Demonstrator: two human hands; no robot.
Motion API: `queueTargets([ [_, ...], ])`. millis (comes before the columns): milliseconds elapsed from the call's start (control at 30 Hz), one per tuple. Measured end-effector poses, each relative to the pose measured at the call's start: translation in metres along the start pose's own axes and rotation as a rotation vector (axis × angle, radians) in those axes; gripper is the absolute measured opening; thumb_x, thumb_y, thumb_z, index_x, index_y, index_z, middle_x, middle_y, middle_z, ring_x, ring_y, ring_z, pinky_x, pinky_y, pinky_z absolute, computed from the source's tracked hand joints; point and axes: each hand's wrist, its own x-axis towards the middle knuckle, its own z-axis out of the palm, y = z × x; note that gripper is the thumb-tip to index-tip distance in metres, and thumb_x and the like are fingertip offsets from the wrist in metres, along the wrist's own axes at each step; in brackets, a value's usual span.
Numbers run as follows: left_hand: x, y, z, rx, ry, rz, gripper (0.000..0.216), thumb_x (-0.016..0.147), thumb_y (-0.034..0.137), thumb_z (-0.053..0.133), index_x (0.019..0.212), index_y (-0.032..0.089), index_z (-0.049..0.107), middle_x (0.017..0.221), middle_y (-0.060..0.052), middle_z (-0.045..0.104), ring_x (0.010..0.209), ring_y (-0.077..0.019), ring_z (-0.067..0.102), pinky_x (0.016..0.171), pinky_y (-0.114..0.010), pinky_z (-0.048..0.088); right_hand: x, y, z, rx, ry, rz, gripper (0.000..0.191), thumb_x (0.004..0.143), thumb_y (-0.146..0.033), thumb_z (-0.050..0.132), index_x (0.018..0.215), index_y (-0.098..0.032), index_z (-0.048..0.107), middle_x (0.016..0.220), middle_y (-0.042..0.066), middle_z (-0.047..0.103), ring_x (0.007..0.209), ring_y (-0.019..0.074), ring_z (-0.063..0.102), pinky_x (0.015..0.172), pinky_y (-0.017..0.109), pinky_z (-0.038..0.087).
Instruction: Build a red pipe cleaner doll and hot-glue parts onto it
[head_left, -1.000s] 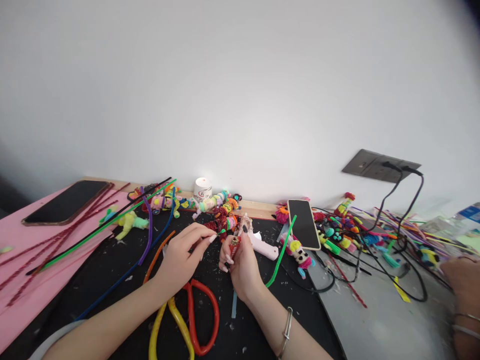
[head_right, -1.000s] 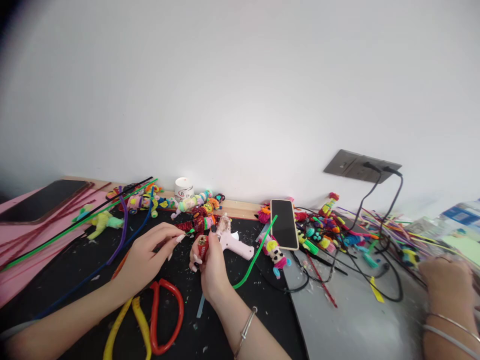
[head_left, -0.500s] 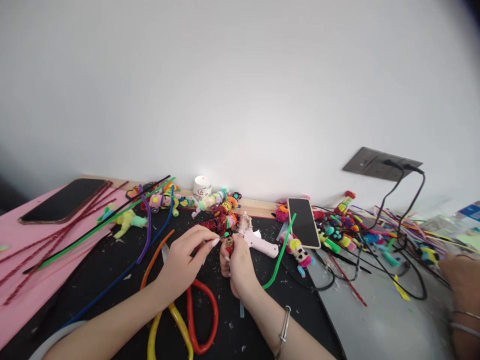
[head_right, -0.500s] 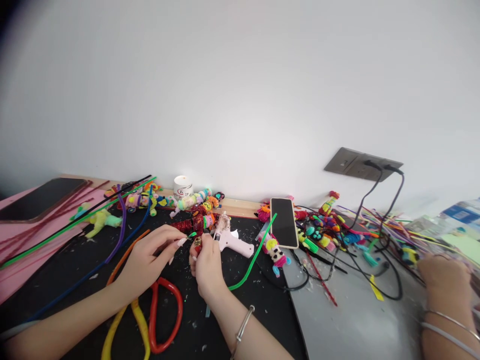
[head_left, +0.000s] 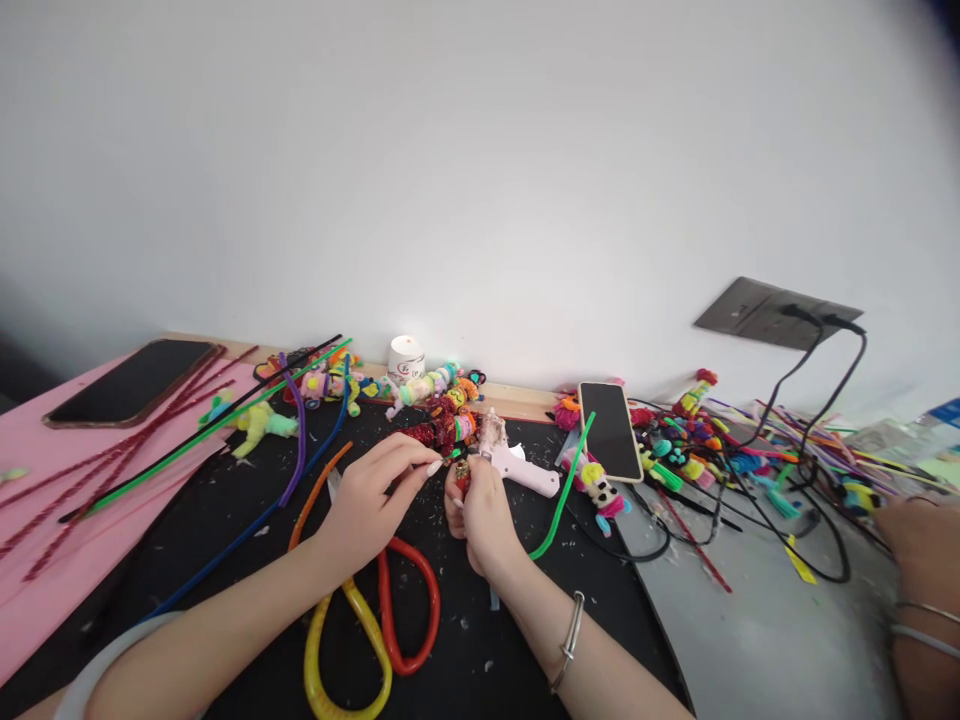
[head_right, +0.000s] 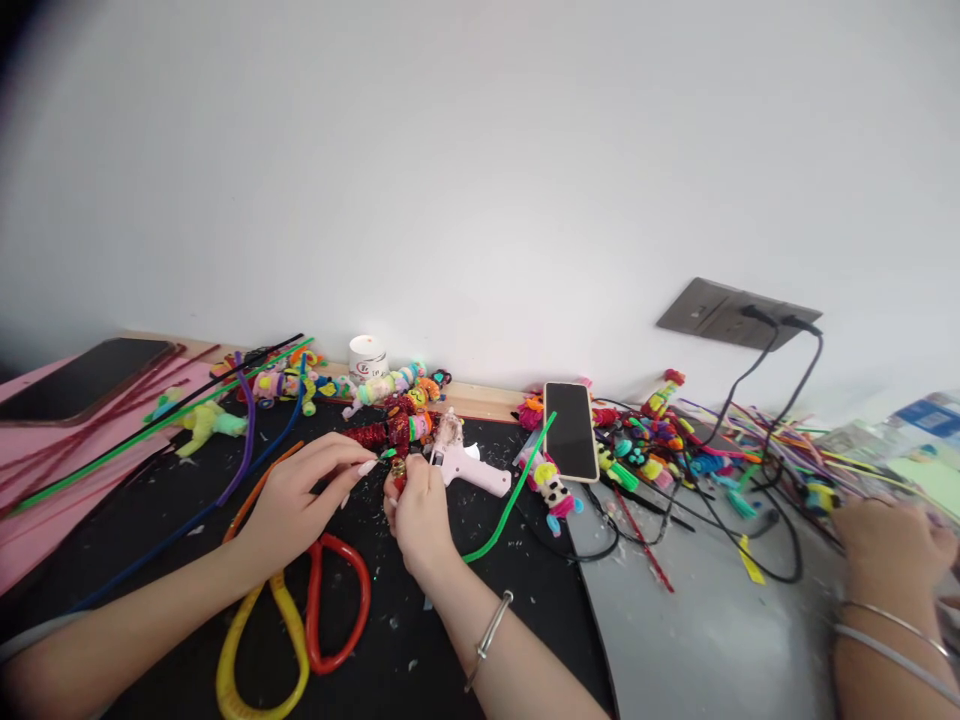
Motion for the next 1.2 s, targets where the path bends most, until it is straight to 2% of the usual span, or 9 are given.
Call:
queueTargets([
  [167, 0.0003, 0.0006, 0.0000, 0.024, 0.017, 0.005, 0.016, 0.090, 0.016, 0.047, 0.088, 0.019, 0.063, 0.084, -0.002, 0.064, 0.078, -0.0142, 0.060, 0.073, -0.024, 0.049, 0.0015, -0.0016, -0.0013, 0.034, -0.033, 0.085, 0.051, 0.090, -0.044, 0.024, 0.045, -0.021, 0.031, 0.038, -0.007, 0.022, 0.033, 0.0062, 0.012, 0.034, 0.020, 0.006],
  [500, 0.0002, 0.0000, -0.0005, 0.046, 0.003, 0.041, 0.017, 0.090, 0.014, 0.046, 0.088, 0.019, 0.062, 0.085, -0.003, 0.063, 0.080, -0.0140, 0.060, 0.075, -0.025, 0.048, 0.0035, 0.0024, -0.0021, -0.016, -0.032, -0.001, 0.044, 0.090, -0.033, 0.028, 0.048, -0.021, 0.035, 0.038, -0.006, 0.025, 0.032, 0.0069, 0.017, 0.032, 0.019, 0.010],
  [1200, -0.0007, -0.0015, -0.0006, 0.050, -0.017, 0.053, 0.017, 0.092, 0.016, 0.045, 0.090, 0.020, 0.061, 0.086, -0.003, 0.062, 0.081, -0.0143, 0.060, 0.076, -0.026, 0.049, 0.0022, 0.0022, -0.0013, -0.051, -0.040, -0.032, 0.044, 0.091, -0.031, 0.025, 0.048, -0.022, 0.035, 0.039, -0.006, 0.026, 0.035, 0.0072, 0.018, 0.033, 0.018, 0.014],
])
